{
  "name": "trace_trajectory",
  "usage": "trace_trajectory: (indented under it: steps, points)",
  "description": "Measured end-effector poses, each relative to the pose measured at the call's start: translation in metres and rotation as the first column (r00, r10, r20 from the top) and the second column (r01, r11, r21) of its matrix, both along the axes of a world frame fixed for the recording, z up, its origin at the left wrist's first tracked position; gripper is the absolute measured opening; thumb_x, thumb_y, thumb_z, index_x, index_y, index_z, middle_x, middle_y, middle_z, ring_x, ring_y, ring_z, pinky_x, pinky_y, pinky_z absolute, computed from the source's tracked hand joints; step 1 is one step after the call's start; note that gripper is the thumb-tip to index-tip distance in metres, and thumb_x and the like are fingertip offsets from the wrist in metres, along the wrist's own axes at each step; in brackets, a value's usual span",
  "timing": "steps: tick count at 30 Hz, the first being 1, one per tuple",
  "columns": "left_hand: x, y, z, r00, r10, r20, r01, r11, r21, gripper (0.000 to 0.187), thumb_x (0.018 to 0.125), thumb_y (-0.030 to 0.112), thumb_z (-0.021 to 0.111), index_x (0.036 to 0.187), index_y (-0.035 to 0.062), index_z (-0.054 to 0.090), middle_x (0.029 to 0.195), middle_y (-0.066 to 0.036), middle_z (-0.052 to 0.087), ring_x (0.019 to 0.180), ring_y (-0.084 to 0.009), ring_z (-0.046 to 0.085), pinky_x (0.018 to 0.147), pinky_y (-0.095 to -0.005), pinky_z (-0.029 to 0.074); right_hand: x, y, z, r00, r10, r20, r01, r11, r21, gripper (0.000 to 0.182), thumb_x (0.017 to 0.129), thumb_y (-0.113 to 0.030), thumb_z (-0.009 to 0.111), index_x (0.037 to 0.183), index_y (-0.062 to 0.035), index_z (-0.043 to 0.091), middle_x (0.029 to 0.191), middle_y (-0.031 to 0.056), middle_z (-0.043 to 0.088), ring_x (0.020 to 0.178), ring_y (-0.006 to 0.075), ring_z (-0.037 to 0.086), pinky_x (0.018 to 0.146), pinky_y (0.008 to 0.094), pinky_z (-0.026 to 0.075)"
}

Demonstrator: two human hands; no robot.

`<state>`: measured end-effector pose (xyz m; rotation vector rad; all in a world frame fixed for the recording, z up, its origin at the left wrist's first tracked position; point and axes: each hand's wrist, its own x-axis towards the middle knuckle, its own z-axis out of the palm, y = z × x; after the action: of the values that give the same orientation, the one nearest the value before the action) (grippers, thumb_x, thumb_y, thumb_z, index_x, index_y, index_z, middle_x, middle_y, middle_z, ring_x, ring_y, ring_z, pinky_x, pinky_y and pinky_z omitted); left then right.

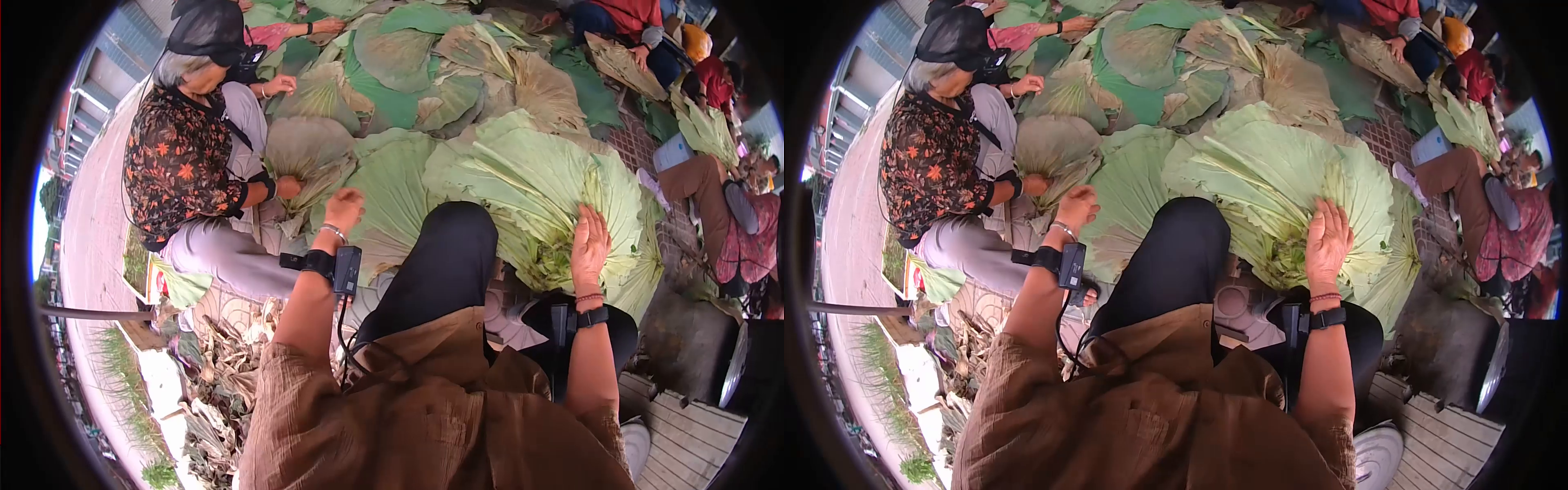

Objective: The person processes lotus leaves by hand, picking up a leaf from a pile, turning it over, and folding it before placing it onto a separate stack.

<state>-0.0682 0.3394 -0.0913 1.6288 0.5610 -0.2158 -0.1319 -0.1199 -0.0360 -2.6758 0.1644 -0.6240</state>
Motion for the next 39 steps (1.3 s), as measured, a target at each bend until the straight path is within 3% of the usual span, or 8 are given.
trace_trajectory:
  steps: [4,8,10,11,13,18,25,39]
  points:
    - [-0.039,-0.001,-0.087,0.945,-0.032,-0.325,0.073,0.991,0.116,0.030,0.083,0.021,0.060,0.110,0.0105,0.056,0.085,-0.002,0.059,0.066,-0.0152,0.059,0.048,-0.0301,0.041,0.003,-0.002,-0.001,0.999,-0.001,-0.037,0.000,1.000,-0.011,0.044,0.097,-0.039,0.029,0.124,-0.0155,0.056,0.128,0.0047,0.053,0.127,0.0261,0.039,0.106,0.0408,0.022]
    - [-0.058,-0.007,-0.161,0.874,-0.208,-0.439,0.109,0.965,-0.239,0.032,0.084,0.018,0.060,0.113,0.0074,0.053,0.088,-0.002,0.059,0.073,-0.0188,0.060,0.054,-0.0338,0.047,0.007,-0.005,-0.002,0.999,0.030,-0.042,-0.030,0.999,-0.013,0.046,0.098,-0.037,0.027,0.124,-0.0127,0.055,0.128,0.0080,0.053,0.126,0.0277,0.040,0.106,0.0398,0.023]
    - [-0.053,-0.023,-0.136,0.977,-0.211,-0.036,0.183,0.910,-0.371,0.033,0.084,0.022,0.063,0.113,0.0090,0.052,0.102,-0.002,0.059,0.084,-0.0194,0.060,0.067,-0.0358,0.049,0.004,0.000,0.004,0.999,0.033,-0.028,-0.034,0.999,-0.007,0.045,0.098,-0.035,0.027,0.122,-0.0109,0.056,0.126,0.0102,0.054,0.124,0.0289,0.041,0.106,0.0397,0.024]
    - [-0.039,-0.043,-0.056,0.981,0.012,-0.192,-0.116,0.836,-0.537,0.041,0.084,0.028,0.065,0.117,0.0105,0.052,0.113,-0.002,0.056,0.097,-0.0189,0.057,0.080,-0.0340,0.046,0.005,0.000,0.005,0.999,0.031,-0.043,-0.032,0.999,-0.020,0.045,0.098,-0.035,0.027,0.122,-0.0109,0.056,0.126,0.0102,0.054,0.124,0.0289,0.041,0.106,0.0397,0.024]
    - [-0.010,-0.044,0.028,0.991,-0.001,0.136,0.097,0.711,-0.697,0.045,0.086,0.031,0.062,0.123,0.0092,0.050,0.120,-0.006,0.055,0.107,-0.0190,0.054,0.089,-0.0342,0.044,0.006,0.000,0.005,0.996,0.085,-0.005,-0.085,0.996,0.030,0.045,0.098,-0.033,0.027,0.121,-0.0083,0.057,0.124,0.0123,0.055,0.122,0.0304,0.043,0.105,0.0393,0.026]
    - [0.014,-0.027,0.268,0.318,0.001,0.948,0.912,0.273,-0.306,0.042,0.092,0.030,0.050,0.120,-0.0009,0.050,0.119,-0.014,0.055,0.108,-0.0223,0.051,0.095,-0.0358,0.039,0.009,-0.006,-0.001,0.996,0.084,0.033,-0.084,0.996,0.014,0.041,0.097,-0.029,0.032,0.116,-0.0055,0.059,0.121,0.0138,0.057,0.118,0.0321,0.047,0.103,0.0405,0.031]
    - [-0.051,-0.041,0.337,-0.257,-0.256,0.932,0.651,0.667,0.363,0.043,0.091,0.030,0.051,0.120,-0.0011,0.050,0.119,-0.015,0.055,0.108,-0.0228,0.052,0.095,-0.0362,0.040,0.006,-0.003,-0.002,0.999,0.020,0.030,-0.020,1.000,0.004,0.035,0.095,-0.031,0.039,0.116,-0.0134,0.060,0.121,0.0080,0.058,0.119,0.0304,0.045,0.103,0.0421,0.028]
    - [-0.081,-0.088,0.328,-0.406,-0.400,0.822,0.439,0.703,0.559,0.043,0.089,0.029,0.053,0.119,-0.0015,0.050,0.118,-0.016,0.055,0.108,-0.0238,0.052,0.094,-0.0370,0.041,0.001,0.008,0.004,0.998,-0.069,-0.002,0.069,0.997,0.040,0.035,0.093,-0.036,0.040,0.116,-0.0182,0.060,0.124,0.0042,0.056,0.123,0.0266,0.042,0.103,0.0465,0.024]
